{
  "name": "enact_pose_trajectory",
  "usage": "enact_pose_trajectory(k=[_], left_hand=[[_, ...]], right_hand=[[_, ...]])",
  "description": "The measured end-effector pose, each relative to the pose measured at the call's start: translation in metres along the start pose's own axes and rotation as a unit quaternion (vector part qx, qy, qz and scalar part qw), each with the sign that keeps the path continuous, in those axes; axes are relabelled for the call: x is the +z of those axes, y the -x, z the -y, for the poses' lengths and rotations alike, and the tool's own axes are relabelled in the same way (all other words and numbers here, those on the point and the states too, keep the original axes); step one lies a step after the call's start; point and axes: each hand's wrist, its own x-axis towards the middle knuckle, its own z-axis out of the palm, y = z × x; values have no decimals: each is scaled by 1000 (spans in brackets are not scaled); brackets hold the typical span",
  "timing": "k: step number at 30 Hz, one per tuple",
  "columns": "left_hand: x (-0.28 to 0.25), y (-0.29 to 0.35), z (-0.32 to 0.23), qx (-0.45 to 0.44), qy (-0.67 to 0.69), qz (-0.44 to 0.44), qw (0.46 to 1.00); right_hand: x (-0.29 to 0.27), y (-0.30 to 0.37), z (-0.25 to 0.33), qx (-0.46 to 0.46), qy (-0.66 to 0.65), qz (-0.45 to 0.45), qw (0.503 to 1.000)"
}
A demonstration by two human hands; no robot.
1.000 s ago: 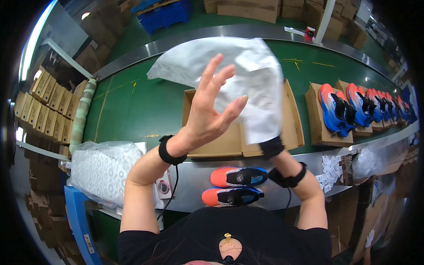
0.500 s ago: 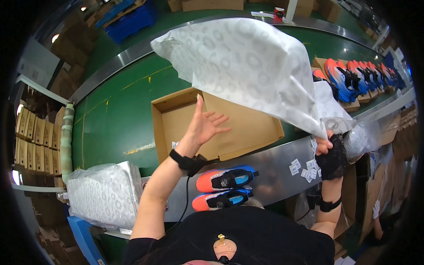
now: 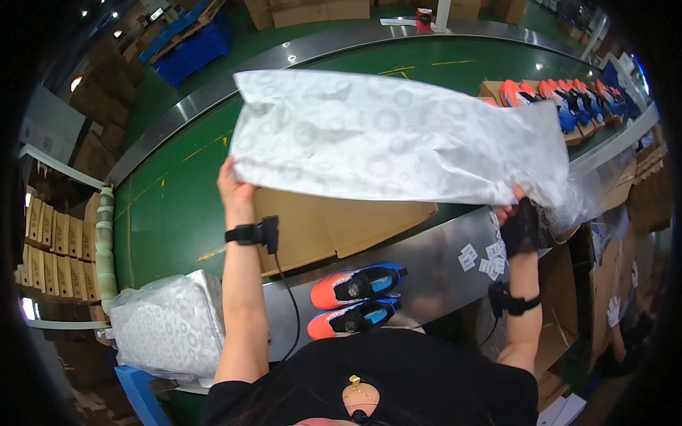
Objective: Packing pairs of sneakers into shoeboxes with protective tissue paper.
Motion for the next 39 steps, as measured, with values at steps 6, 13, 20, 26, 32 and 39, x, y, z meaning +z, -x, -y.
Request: enact_pose_trajectory(k=[6, 13, 20, 26, 32, 39], left_hand=[[-86, 71, -96, 49, 76, 9, 996], [-181, 129, -77, -9, -171, -133, 976], [-236, 154, -9, -92, -153, -140, 974], [-196, 182, 27, -179, -88, -81, 977], [-215, 171, 15, -120, 114, -171, 971], [-208, 163, -14, 229, -408, -230, 853]], right_hand=[[37, -53, -51, -11, 106, 30, 994], [-19, -150, -108, -21, 75, 168, 983], [-6, 84, -141, -369, 575, 452, 573], [-44, 165, -199, -517, 656, 518, 183], [64, 190, -170, -346, 651, 611, 289], [174, 104, -264, -105, 497, 407, 759]])
